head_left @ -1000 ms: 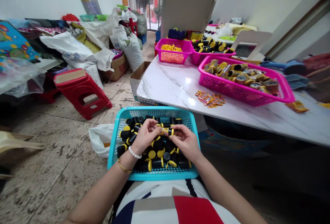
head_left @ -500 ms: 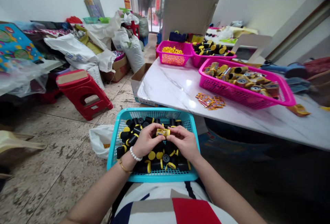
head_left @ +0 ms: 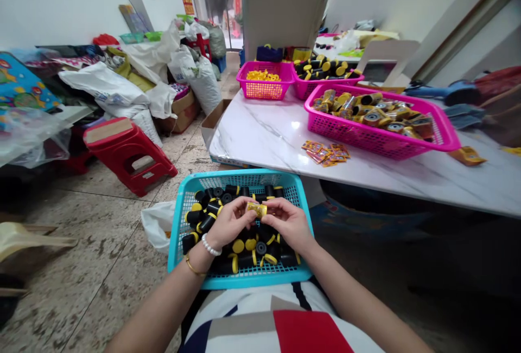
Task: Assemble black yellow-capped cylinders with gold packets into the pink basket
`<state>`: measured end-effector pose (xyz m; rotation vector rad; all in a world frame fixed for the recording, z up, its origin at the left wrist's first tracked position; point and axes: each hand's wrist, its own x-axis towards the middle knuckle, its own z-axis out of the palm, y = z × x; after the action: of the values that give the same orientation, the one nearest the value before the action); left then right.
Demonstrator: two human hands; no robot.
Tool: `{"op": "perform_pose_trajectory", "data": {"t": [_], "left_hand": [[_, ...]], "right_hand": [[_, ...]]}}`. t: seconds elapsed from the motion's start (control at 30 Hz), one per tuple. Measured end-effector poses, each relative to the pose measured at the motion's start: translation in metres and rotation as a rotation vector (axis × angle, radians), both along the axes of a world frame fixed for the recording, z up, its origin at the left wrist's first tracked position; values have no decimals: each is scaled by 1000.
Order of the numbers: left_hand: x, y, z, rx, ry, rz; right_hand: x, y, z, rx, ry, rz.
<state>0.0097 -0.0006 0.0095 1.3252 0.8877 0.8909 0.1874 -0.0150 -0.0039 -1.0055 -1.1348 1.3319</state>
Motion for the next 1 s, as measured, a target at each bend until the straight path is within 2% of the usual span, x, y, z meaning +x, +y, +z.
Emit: {"op": "perform_pose_trajectory", "data": {"t": [0.1, 0.17, 0.27, 0.37, 0.5, 0.63, 0.73, 0.8, 0.93, 1.0], "left_hand": [[0, 2, 0, -132, 7, -50], [1, 4, -1, -233, -9, -48], [2, 5, -3, -369, -131, -120], [3, 5, -2, -446, -294, -193], [2, 3, -2, -467, -302, -177], [1, 3, -6, -481, -264, -105], [-1, 3, -8, -514, -322, -185], [-3, 3, -7, -509, -327, -214], [-2, 2, -4, -472, -247, -113], [-2, 2, -2, -497, -237, -97]], "right_hand": [[1, -2, 1, -66, 27, 133], [2, -4, 3, -26, 35, 181], [1, -6, 6, 115, 19, 157], [-1, -8, 7, 179, 2, 89], [-1, -11, 5, 194, -70, 47], [1, -12, 6, 368, -361, 6], [1, -12, 6, 464, -425, -47], [0, -13, 6, 469, -412, -68], [-3, -13, 6, 401, -402, -9], [-3, -13, 6, 426, -446, 13]]}}
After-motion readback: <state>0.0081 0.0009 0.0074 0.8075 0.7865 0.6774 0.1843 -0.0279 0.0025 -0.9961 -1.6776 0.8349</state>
